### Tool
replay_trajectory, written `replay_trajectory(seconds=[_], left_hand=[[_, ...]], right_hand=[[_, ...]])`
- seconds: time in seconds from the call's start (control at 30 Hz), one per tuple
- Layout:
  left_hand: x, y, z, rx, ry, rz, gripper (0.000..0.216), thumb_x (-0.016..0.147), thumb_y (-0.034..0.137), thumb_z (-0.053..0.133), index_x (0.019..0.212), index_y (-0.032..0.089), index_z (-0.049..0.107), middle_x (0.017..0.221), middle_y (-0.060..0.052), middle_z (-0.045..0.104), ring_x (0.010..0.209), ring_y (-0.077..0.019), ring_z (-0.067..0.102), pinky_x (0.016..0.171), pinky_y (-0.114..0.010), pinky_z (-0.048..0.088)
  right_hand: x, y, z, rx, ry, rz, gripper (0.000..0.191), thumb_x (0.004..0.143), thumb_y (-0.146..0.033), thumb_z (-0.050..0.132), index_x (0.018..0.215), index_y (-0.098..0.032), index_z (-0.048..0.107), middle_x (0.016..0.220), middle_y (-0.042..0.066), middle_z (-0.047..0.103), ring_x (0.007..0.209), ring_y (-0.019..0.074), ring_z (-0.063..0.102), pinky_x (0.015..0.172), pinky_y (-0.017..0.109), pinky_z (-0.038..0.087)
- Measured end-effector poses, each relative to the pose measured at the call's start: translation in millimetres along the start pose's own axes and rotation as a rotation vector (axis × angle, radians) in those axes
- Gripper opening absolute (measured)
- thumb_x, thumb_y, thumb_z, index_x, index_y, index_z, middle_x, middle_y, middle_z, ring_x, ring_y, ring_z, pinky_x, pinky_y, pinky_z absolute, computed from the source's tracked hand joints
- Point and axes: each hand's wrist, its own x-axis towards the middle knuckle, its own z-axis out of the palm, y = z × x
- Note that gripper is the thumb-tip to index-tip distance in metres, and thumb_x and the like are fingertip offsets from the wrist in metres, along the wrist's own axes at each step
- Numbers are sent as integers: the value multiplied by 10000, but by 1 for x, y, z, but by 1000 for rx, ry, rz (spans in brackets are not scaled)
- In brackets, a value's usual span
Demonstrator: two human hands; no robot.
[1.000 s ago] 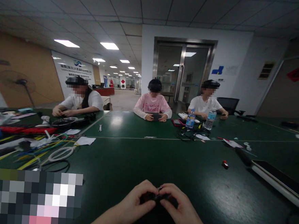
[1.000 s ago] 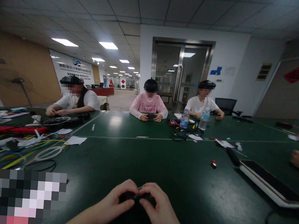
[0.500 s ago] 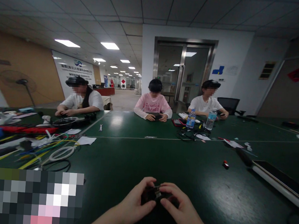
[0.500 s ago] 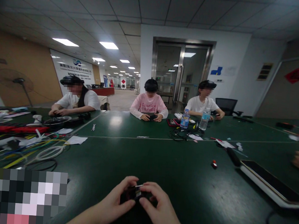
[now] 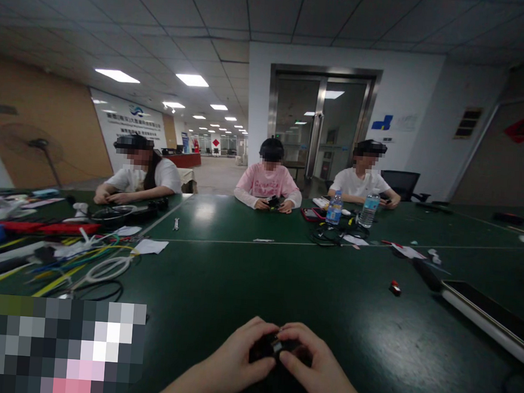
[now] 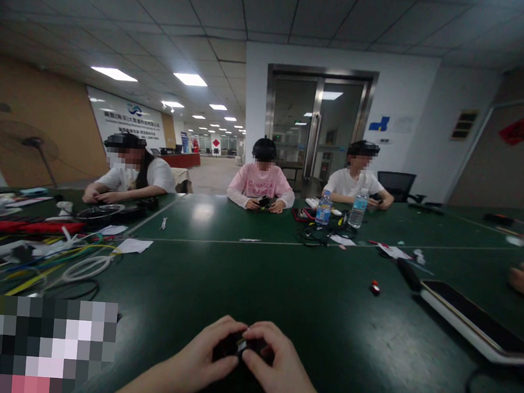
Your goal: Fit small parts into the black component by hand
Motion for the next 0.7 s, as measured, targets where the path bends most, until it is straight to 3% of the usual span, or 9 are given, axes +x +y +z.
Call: replay_trajectory(seconds=[0.33, 0.7], left_hand=[[-3, -6, 2, -107, -2, -60, 544, 753, 192, 622, 1260, 209, 427, 1199, -84, 545, 1039, -237, 531, 905, -356, 441], [0, -3, 2, -154, -2, -26, 384, 779, 190, 619, 1150, 207, 521, 1037, -41, 603, 886, -192, 576, 785, -295, 475]], right_hand=[[-1, -9, 0, -7, 8, -25, 187, 759, -172, 600, 929, -235, 646, 1045, 35, 635, 953, 215, 605, 790, 312, 483], [-3, -14, -1, -62, -4, -49, 187, 771, -165, 585, 939, -237, 627, 1015, 28, 621, 953, 209, 593, 804, 312, 476]])
